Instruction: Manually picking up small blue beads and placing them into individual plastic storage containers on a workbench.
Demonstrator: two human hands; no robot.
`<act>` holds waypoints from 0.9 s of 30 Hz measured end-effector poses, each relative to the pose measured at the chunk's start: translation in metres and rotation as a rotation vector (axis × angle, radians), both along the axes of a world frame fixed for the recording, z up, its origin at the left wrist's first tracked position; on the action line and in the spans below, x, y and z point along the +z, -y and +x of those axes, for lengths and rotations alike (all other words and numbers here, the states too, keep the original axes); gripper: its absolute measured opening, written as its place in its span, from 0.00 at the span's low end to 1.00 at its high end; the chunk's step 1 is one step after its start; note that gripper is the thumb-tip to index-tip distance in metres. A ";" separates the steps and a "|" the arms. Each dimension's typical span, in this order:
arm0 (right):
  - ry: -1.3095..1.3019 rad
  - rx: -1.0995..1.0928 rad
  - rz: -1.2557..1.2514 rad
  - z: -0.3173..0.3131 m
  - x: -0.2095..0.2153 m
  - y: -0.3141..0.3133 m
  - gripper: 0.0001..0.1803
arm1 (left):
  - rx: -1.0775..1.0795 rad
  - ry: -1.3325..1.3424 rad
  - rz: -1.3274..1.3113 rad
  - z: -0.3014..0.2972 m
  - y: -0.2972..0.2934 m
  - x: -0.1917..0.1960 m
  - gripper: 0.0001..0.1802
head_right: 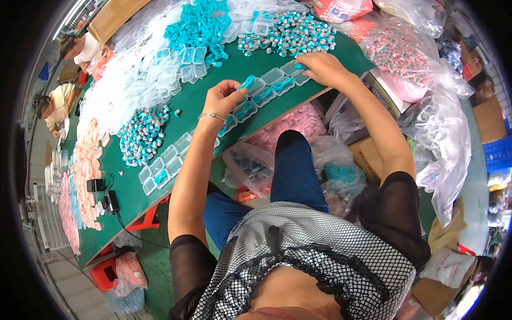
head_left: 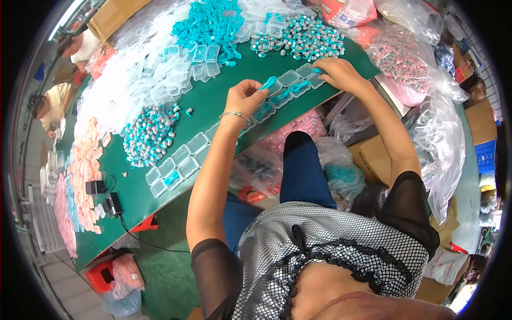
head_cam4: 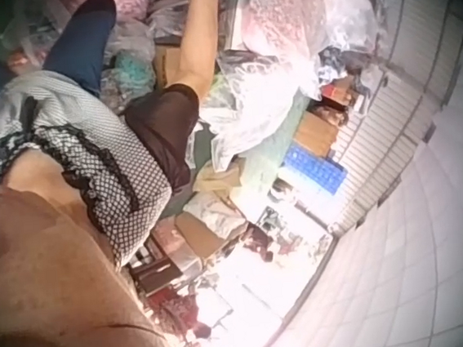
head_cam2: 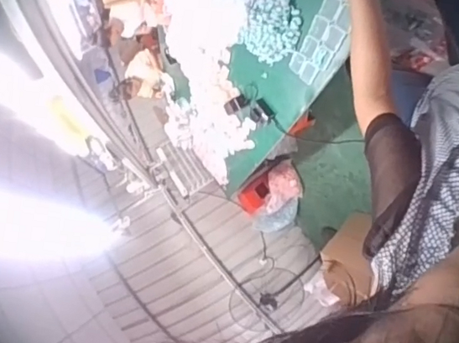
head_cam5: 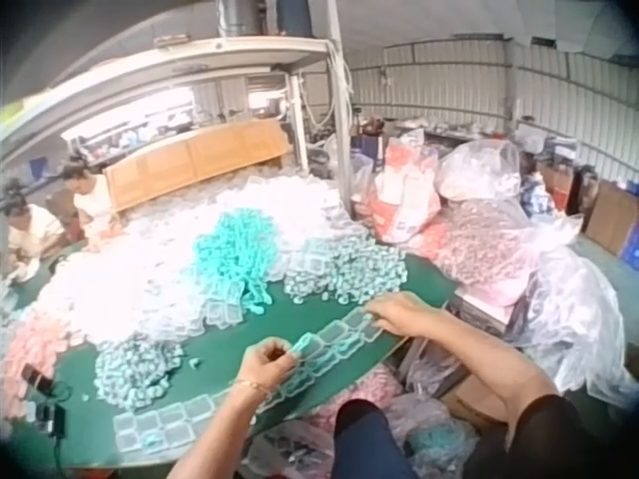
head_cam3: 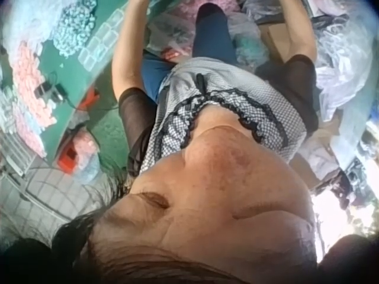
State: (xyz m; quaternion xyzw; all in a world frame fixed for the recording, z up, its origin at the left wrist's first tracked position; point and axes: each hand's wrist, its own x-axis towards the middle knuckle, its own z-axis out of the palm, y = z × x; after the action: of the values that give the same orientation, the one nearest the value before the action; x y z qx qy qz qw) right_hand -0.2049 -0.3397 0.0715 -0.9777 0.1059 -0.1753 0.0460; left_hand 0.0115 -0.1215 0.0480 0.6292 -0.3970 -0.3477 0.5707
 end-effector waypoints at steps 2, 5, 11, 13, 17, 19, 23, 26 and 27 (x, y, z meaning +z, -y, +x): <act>-0.057 -0.025 -0.029 0.000 -0.001 0.002 0.18 | -0.008 -0.005 -0.009 -0.001 0.001 -0.001 0.08; -0.087 -0.029 -0.042 0.001 0.001 -0.001 0.17 | -0.021 -0.023 -0.012 -0.002 -0.001 0.000 0.08; -0.092 0.007 0.022 0.002 -0.006 0.010 0.13 | -0.020 -0.054 -0.022 -0.003 -0.010 0.003 0.08; -0.100 0.032 0.026 0.004 -0.008 0.009 0.11 | -0.011 -0.057 -0.039 -0.003 -0.014 0.003 0.08; 0.008 0.021 0.039 0.006 -0.001 -0.003 0.10 | -0.030 -0.154 -0.066 -0.005 -0.021 0.010 0.07; 0.073 0.036 0.011 0.015 0.009 -0.019 0.09 | -0.026 -0.186 -0.068 -0.001 -0.027 0.012 0.07; 0.224 0.176 0.742 0.062 0.007 -0.081 0.14 | -0.039 -0.390 -0.082 0.010 -0.038 0.005 0.08; 0.224 0.241 1.150 0.090 -0.002 -0.113 0.16 | -0.027 -0.443 -0.092 0.016 -0.049 0.004 0.08; 0.203 0.281 1.231 0.098 -0.003 -0.117 0.15 | -0.028 -0.436 -0.089 0.018 -0.055 0.005 0.08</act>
State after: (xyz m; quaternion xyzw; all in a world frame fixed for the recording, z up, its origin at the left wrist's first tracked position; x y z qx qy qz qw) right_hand -0.1072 -0.2227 0.0682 -0.7555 0.0532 -0.1664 0.6314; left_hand 0.0299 -0.0666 0.0532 0.5076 -0.2879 -0.4658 0.6652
